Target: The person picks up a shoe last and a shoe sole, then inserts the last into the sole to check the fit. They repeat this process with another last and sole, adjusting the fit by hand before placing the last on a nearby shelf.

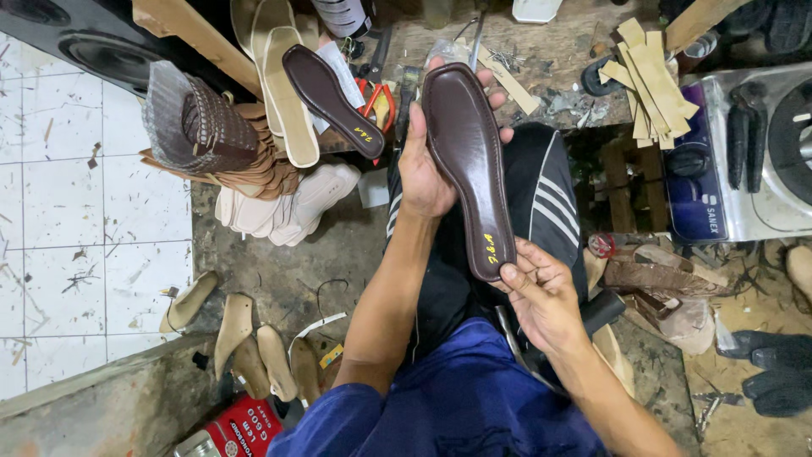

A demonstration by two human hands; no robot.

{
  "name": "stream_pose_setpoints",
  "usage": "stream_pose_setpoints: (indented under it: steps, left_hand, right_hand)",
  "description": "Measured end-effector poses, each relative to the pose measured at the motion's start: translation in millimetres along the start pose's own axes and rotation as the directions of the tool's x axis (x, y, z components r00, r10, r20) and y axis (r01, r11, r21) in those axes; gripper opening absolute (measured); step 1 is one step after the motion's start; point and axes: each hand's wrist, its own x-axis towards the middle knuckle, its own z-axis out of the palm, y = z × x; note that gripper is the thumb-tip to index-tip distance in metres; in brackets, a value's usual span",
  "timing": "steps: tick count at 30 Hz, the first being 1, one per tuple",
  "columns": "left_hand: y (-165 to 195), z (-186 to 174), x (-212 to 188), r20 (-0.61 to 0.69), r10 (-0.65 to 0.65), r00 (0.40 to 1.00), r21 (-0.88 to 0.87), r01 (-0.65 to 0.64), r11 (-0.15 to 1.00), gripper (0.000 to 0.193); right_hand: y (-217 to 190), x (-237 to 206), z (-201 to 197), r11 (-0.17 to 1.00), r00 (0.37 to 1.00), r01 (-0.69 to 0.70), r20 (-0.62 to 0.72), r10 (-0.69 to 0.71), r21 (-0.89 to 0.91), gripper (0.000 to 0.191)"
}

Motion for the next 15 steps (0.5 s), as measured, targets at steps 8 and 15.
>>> stream_pose_setpoints:
  steps: [8, 15]
  left_hand:
    - [-1, -9, 3, 0.003, 0.004, 1.0, 0.0, -0.004, 1.0, 0.056]
    - [0, -13, 7, 0.019, -0.02, 1.0, 0.014, 0.02, 1.0, 0.056]
  right_hand:
    - [0, 6, -4, 0.999, 1.0, -0.013, 0.016, 0.012, 0.03, 0.04]
    - [-2, 10, -5, 0.992, 0.998, -0.068, 0.012, 0.067, 0.105, 0.041]
